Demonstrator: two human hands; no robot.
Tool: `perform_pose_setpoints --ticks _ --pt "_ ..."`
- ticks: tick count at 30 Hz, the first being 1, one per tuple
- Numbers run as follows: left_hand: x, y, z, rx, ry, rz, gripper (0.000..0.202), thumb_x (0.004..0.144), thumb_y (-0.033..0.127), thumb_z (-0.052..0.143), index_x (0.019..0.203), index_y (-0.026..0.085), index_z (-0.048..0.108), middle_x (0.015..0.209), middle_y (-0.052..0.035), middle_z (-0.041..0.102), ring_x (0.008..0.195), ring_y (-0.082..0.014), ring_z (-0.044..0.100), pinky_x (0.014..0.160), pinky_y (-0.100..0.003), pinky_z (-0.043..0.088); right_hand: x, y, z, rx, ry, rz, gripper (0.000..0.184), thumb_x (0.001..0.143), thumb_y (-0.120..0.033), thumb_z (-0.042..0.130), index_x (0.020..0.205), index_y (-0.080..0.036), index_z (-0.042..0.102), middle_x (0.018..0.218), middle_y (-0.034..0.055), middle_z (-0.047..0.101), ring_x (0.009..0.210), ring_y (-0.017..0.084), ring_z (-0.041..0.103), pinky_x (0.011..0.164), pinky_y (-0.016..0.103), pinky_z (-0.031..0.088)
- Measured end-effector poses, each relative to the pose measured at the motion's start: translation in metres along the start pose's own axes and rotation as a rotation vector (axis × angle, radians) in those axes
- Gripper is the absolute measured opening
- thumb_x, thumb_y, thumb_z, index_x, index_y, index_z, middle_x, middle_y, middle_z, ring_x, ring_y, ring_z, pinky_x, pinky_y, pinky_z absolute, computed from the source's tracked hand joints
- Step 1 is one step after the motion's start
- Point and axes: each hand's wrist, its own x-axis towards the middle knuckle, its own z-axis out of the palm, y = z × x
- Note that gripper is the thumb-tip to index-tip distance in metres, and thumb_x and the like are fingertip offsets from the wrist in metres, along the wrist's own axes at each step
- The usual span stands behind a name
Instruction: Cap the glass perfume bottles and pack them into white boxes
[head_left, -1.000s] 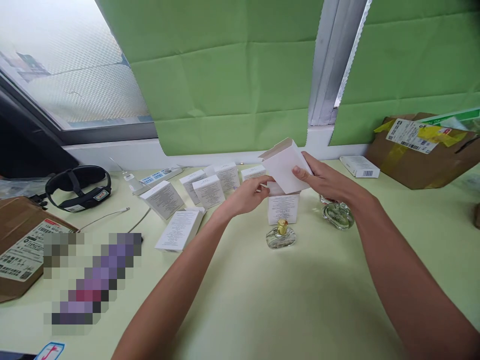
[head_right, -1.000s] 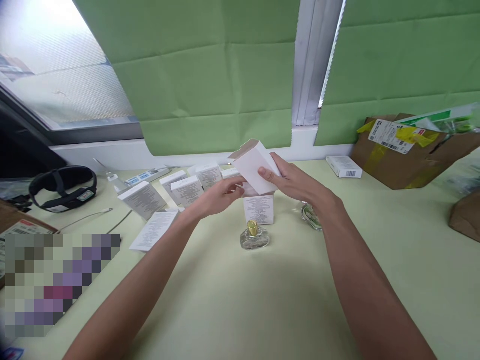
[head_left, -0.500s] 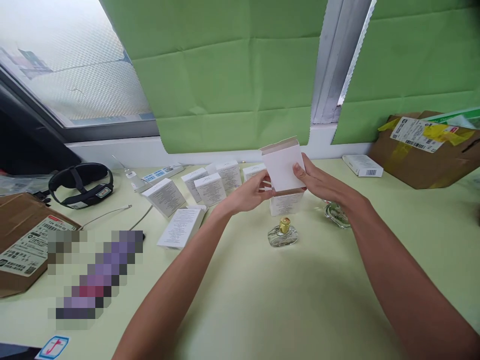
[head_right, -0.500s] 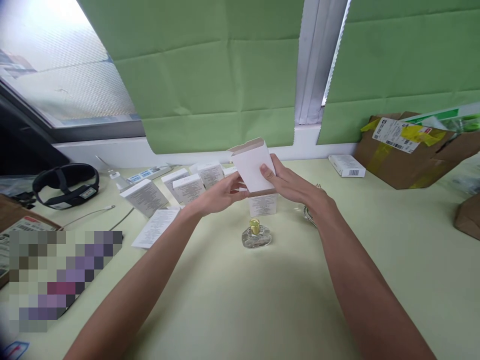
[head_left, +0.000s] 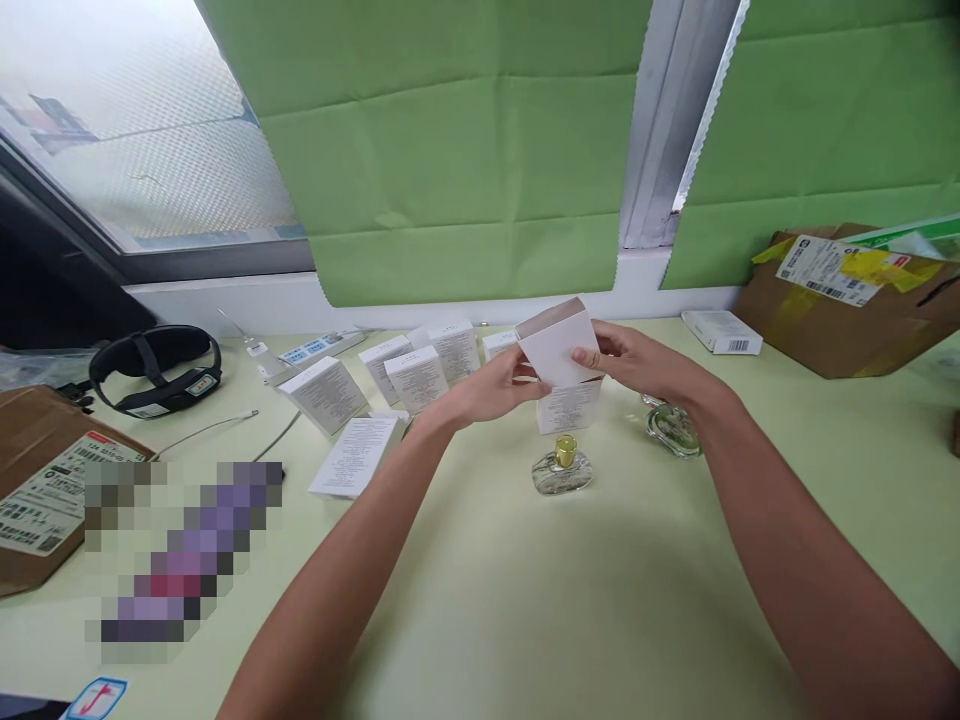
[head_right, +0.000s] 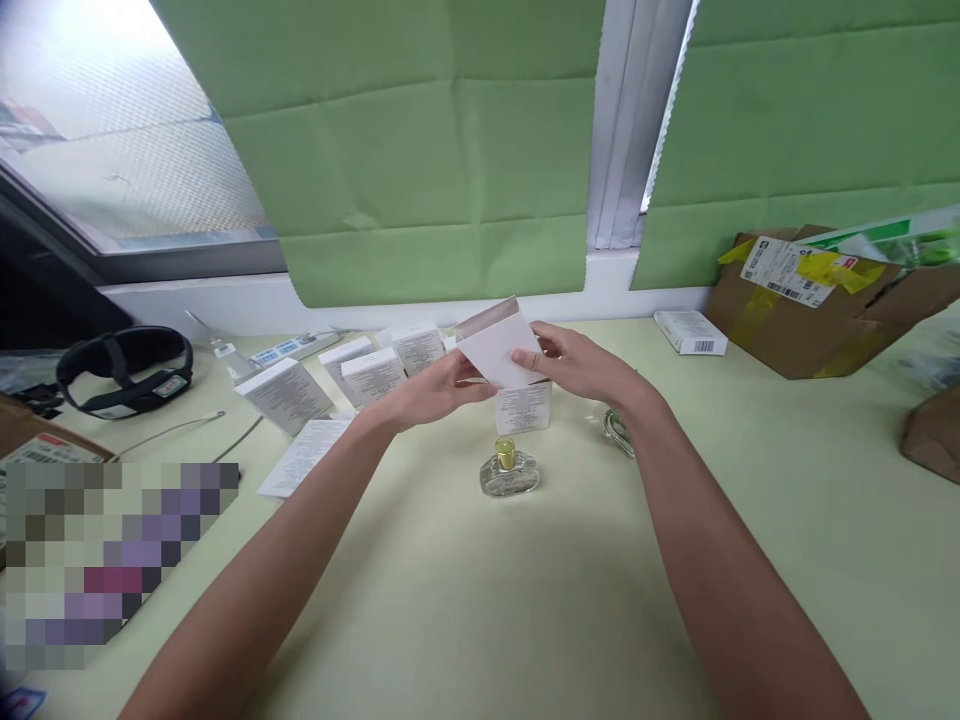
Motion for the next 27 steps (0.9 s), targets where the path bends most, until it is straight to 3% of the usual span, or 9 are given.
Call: perform_pose_setpoints --ticks 5,9,14,17,22,27 --pt "0.003 -0.001 0.001 -0.028 0.04 0.046 0.045 0.095 0.04 0.056 0.136 0.021 0.05 0.142 -0.011 0.056 0.126 -0.0276 0.055 0.104 -0.045 0.047 -0.003 -0.002 -0.002 -0.08 0.002 0.017 0.051 0.089 -0.052 0.062 0.136 -0.039 0.047 0.12 0.0011 0.071 0.105 0.027 0.065 0.093 0.045 0.049" --pt "0.003 -0.001 0.0 0.01 0.046 0.047 0.044 0.096 0.041 0.054 0.134 0.019 0.051 0.14 -0.0115 0.057 0.124 -0.027 0.057 0.102 -0.043 0.048 -0.009 -0.015 -0.009 -0.194 0.0 0.019 0.041 0.091 -0.052 0.057 0.128 -0.035 0.061 0.11 0.0047 0.071 0.102 0.029 0.063 0.086 0.042 0.05" --pt "0.001 -0.001 -0.001 0.049 0.05 0.051 0.045 0.096 0.042 0.055 0.135 0.021 0.05 0.14 -0.0114 0.057 0.122 -0.0275 0.057 0.101 -0.044 0.048 -0.012 -0.018 -0.013 -0.199 0.026 0.072 0.038 0.09 -0.055 0.057 0.119 -0.034 0.07 0.102 0.005 0.071 0.065 0.018 0.058 0.061 0.036 0.048" --pt "0.002 -0.001 -0.001 0.045 0.058 0.05 0.045 0.096 0.041 0.054 0.137 0.021 0.049 0.142 -0.0115 0.055 0.121 -0.027 0.058 0.101 -0.045 0.048 -0.011 -0.016 -0.013 -0.199 0.045 0.098 0.036 0.088 -0.054 0.062 0.115 -0.033 0.072 0.101 0.0051 0.072 0.056 0.014 0.05 0.054 0.034 0.044" --pt "0.002 0.001 0.0 0.057 0.077 0.052 0.042 0.096 0.04 0.055 0.133 0.021 0.051 0.138 -0.0109 0.057 0.118 -0.026 0.058 0.101 -0.045 0.048 -0.013 -0.019 -0.013 -0.167 0.08 0.073 0.034 0.083 -0.05 0.068 0.111 -0.03 0.075 0.084 0.0045 0.071 0.056 0.015 0.052 0.053 0.033 0.043" --pt "0.0 0.001 -0.005 0.027 0.093 0.039 0.042 0.096 0.04 0.056 0.132 0.02 0.05 0.137 -0.0123 0.056 0.124 -0.0276 0.055 0.101 -0.045 0.048 -0.008 -0.016 -0.006 -0.086 0.14 0.051 0.036 0.083 -0.043 0.069 0.117 -0.029 0.073 0.086 0.0039 0.073 0.07 0.018 0.061 0.061 0.033 0.047"
